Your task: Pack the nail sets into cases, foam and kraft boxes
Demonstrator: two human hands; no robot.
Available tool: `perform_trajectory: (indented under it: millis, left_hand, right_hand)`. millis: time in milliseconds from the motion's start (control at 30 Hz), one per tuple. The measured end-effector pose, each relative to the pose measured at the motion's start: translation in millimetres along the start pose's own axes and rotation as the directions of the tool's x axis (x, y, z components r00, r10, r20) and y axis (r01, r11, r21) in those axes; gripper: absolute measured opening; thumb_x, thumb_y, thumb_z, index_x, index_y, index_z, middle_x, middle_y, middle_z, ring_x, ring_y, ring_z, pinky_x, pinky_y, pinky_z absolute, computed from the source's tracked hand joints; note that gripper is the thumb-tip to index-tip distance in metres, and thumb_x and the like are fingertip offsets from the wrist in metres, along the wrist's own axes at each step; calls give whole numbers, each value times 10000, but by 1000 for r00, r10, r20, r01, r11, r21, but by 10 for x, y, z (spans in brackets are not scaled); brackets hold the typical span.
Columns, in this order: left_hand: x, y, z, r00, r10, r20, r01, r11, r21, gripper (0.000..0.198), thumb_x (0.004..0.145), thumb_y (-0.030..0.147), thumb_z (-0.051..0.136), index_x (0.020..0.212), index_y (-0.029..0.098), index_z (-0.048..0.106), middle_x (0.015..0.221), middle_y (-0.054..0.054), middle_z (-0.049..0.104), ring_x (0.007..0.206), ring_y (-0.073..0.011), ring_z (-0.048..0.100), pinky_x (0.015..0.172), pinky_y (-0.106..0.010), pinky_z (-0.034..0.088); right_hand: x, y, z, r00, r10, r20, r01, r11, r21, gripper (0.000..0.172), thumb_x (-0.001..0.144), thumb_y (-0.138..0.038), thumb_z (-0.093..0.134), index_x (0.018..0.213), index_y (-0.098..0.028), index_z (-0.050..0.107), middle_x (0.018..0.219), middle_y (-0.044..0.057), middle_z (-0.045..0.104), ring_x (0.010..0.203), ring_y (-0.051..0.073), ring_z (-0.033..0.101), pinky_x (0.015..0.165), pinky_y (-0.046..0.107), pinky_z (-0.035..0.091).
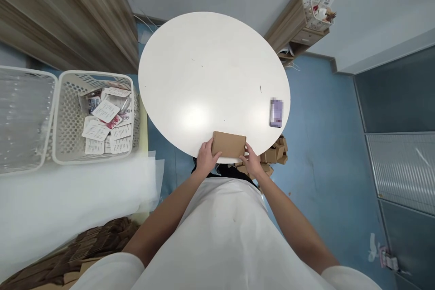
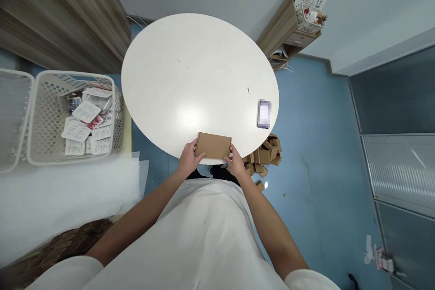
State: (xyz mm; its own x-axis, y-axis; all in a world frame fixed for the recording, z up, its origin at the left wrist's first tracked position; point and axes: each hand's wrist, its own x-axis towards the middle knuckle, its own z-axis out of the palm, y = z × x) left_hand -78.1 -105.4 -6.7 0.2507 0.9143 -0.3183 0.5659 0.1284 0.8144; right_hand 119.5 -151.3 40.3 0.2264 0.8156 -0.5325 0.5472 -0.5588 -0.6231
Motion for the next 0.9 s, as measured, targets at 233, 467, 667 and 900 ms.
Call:
perform_trajectory:
  millis: [233, 467, 667, 900]
  left_hand:
    - [-11, 29, 8, 999, -44, -23, 43, 999, -23, 611, 764, 338, 537, 1311, 213, 295, 1093, -101, 457, 1012, -230, 473, 829, -365, 427]
    - [-62, 128, -18, 993, -109, -44, 108, 994, -18, 600, 737, 286, 551, 1285, 212, 319, 1126, -101, 443, 992, -209, 485, 778, -342, 462]
    - [-58, 657, 289, 996, -71, 60, 67, 996, 58, 537, 743, 363, 539, 1230, 218, 367, 1155, -105, 416, 945, -202, 505, 644, -297, 501]
    - [142, 1529, 1499, 876, 91, 474, -189, 969, 162, 583, 765, 391, 528, 1287, 229, 325, 1140, -116, 452, 957, -206, 515, 670, -293, 497]
  right_hand:
    - [145, 71, -32, 998, -47, 36, 46, 998, 31, 682, 709, -221, 539, 1330, -277, 264, 1192, 61, 494, 818, 152, 555, 748, 326, 457]
    - [189, 188, -6, 992, -105, 68, 93, 982, 162, 693, 693, -226, 557, 1323, -284, 273, 1143, 57, 515, 763, 139, 556, 714, 317, 463]
    - [-43, 650, -350, 994, -33, -100, 64, 943, 326, 603, 692, -345, 572, 1262, -264, 391, 1092, 73, 497, 737, 147, 543, 667, 317, 479]
    - [-460, 1768, -1011, 879, 264, -396, -47, 876, 480, 674, 691, -420, 561, 1306, -273, 328, 1103, 70, 448, 935, 198, 542, 803, 353, 456]
